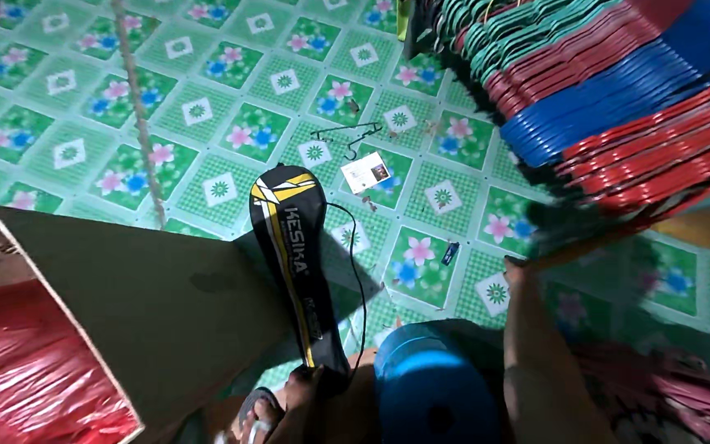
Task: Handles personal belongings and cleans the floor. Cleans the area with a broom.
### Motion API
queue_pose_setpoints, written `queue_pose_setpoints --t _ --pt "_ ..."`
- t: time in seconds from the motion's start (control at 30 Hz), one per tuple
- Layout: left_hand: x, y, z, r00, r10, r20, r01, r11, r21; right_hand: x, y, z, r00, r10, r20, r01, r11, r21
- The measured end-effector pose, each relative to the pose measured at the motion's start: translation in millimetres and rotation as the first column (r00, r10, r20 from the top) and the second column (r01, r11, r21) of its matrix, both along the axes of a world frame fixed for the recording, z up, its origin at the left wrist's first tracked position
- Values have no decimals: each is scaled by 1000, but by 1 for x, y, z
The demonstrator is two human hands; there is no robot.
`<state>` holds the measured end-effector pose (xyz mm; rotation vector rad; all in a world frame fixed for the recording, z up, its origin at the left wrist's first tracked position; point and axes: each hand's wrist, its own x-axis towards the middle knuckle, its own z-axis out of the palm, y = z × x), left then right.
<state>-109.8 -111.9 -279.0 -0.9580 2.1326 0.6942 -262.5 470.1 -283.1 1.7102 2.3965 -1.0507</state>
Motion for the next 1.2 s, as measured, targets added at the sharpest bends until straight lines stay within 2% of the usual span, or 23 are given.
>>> queue_pose_setpoints --t 0.07,0.17,0.2,0.3,0.37,0.47,0.57,0.63,0.67,0.7,0.8,0.9,1.03,1.2 --pt "-7 8 -1 1000 -2 -3 2 998 -55 -4 1 -1 994 45 104 -51 997 59" --pt "-16 24 -2 997 76 5 -76 997 -33 -2 7 -6 907 175 382 -237 964 121" --pt "-20 28 -1 995 98 31 -97 995 -18 -1 6 -1 901 169 400 -228 968 106" --pt "-31 40 12 993 79 92 -85 994 63 18 12 18 970 -70 233 77 997 -20" --pt "-36 45 26 997 75 1 -75 994 85 36 23 46 978 -187 90 197 971 -132" --pt "-41 54 52 978 138 -156 -132 990 49 61 50 87 982 -185 41 189 973 -132" --pt "-48 54 85 980 51 -191 -42 998 54 84 33 159 998 -68 14 69 989 -133" --pt "-53 60 111 969 -30 -246 53 995 88 124 4 201 1000 11 -11 -14 972 -235" --pt "-55 65 127 957 -33 -287 72 989 126 146 -16 223 1000 20 -20 -26 941 -338" --pt "-57 71 145 942 -9 -335 71 982 173 165 -42 248 1000 -7 -3 5 890 -456" --pt "-66 83 210 871 137 -472 54 928 369 193 -137 315 959 -251 128 269 678 -685" --pt "-71 79 277 837 292 -463 25 825 565 239 -208 369 948 -294 118 267 544 -796" --pt "-66 60 353 819 393 -417 8 721 693 287 -244 404 968 -238 82 196 506 -840" --pt "-34 27 413 780 363 -510 133 700 702 330 -257 424 993 -86 75 107 470 -876"
